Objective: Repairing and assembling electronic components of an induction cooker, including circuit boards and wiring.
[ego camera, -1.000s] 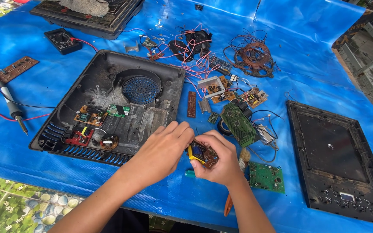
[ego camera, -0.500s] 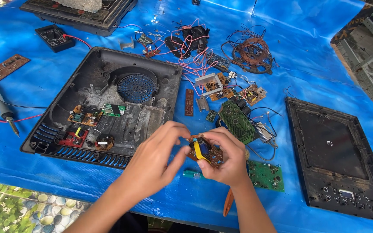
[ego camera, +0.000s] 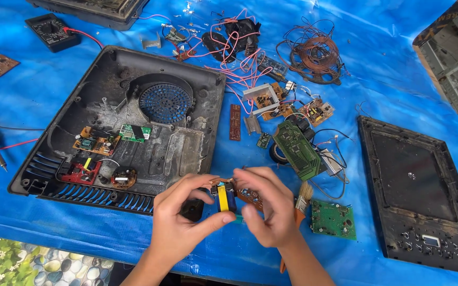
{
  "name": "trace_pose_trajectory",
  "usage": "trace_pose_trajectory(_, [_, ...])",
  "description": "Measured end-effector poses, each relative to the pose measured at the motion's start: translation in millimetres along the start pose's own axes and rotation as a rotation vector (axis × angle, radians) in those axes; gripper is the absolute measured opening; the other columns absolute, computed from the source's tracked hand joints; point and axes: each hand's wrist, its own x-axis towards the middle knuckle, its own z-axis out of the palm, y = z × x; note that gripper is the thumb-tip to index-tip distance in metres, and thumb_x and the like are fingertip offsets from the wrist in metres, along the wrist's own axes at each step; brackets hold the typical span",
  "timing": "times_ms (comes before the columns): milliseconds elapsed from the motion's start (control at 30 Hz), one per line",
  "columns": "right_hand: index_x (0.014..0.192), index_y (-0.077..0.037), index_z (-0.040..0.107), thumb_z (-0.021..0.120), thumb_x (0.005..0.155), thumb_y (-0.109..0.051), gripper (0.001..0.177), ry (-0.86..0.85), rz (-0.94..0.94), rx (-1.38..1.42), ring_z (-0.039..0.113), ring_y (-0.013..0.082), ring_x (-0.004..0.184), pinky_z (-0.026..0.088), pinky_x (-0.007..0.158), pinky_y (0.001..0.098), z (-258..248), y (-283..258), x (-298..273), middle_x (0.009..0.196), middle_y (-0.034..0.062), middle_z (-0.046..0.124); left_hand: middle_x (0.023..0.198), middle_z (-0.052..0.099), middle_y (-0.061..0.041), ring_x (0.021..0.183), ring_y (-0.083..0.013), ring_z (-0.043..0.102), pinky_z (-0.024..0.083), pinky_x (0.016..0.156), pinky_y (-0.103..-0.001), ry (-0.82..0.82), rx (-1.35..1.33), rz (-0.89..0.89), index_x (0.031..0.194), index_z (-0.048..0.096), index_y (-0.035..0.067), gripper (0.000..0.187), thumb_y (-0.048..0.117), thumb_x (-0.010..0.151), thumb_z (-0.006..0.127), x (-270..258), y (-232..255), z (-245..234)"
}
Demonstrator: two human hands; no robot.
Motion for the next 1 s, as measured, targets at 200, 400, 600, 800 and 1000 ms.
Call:
trace_pose_trajectory(200, [0.105, -0.001, 0.07, 0.061, 0.101, -0.018, 0.019, 0.365, -0.018, -0.241, 0.074, 0.0218, 0.071, 0.061, 0.059, 0.0274, 8, 14, -8, 0.097, 0.0178, 0.069, 0.101, 0.076, 0.0, 0.067, -0.0101, 0.068, 0.057, 0.072, -0.022, 0.001, 0.213, 0.037, 0.118, 0.071, 0.014, 0.055, 0.041, 0.074, 0.088, -6, -6, -3])
trace_pose_trajectory(400, [0.099, -0.004, 0.072, 0.062, 0.101, -0.014, 0.014, 0.274, -0.052, -0.314, 0.069, 0.0196, 0.072, 0.051, 0.058, 0.0267, 8, 10, -4, 0.094, 0.0141, 0.071, 0.101, 0.074, -0.001, 0.068, -0.0104, 0.064, 0.057, 0.074, -0.023, -0.026, 0.281, 0.117, 0.13, 0.067, 0.009, 0.063, 0.038, 0.078, 0.088, -11, -5, -3])
trace_pose_trajectory(600, [0.104, -0.005, 0.074, 0.065, 0.099, -0.011, 0.012, 0.205, -0.046, -0.389, 0.071, 0.0232, 0.084, 0.06, 0.075, 0.0332, 10, 9, -2, 0.1, 0.0125, 0.072, 0.108, 0.075, -0.004, 0.067, -0.0125, 0.062, 0.058, 0.069, -0.023, -0.037, 0.248, 0.103, 0.13, 0.067, 0.009, 0.062, 0.035, 0.078, 0.089, -10, -2, -4])
trace_pose_trajectory(800, [0.101, -0.003, 0.074, 0.065, 0.098, -0.007, 0.01, 0.226, -0.096, -0.462, 0.069, 0.0228, 0.078, 0.058, 0.07, 0.032, 12, 5, 2, 0.096, 0.0129, 0.071, 0.107, 0.075, -0.003, 0.066, -0.0115, 0.063, 0.059, 0.068, -0.022, -0.02, 0.25, 0.071, 0.129, 0.068, 0.011, 0.061, 0.037, 0.078, 0.089, -11, -1, -3])
trace_pose_trajectory(1000, [0.101, -0.004, 0.074, 0.065, 0.098, -0.009, 0.011, 0.232, -0.071, -0.485, 0.07, 0.022, 0.078, 0.058, 0.069, 0.0308, 11, 4, 2, 0.096, 0.0121, 0.07, 0.098, 0.073, -0.001, 0.066, -0.0101, 0.061, 0.057, 0.069, -0.021, 0.0, 0.273, 0.052, 0.126, 0.07, 0.011, 0.06, 0.038, 0.076, 0.089, -10, 0, -1])
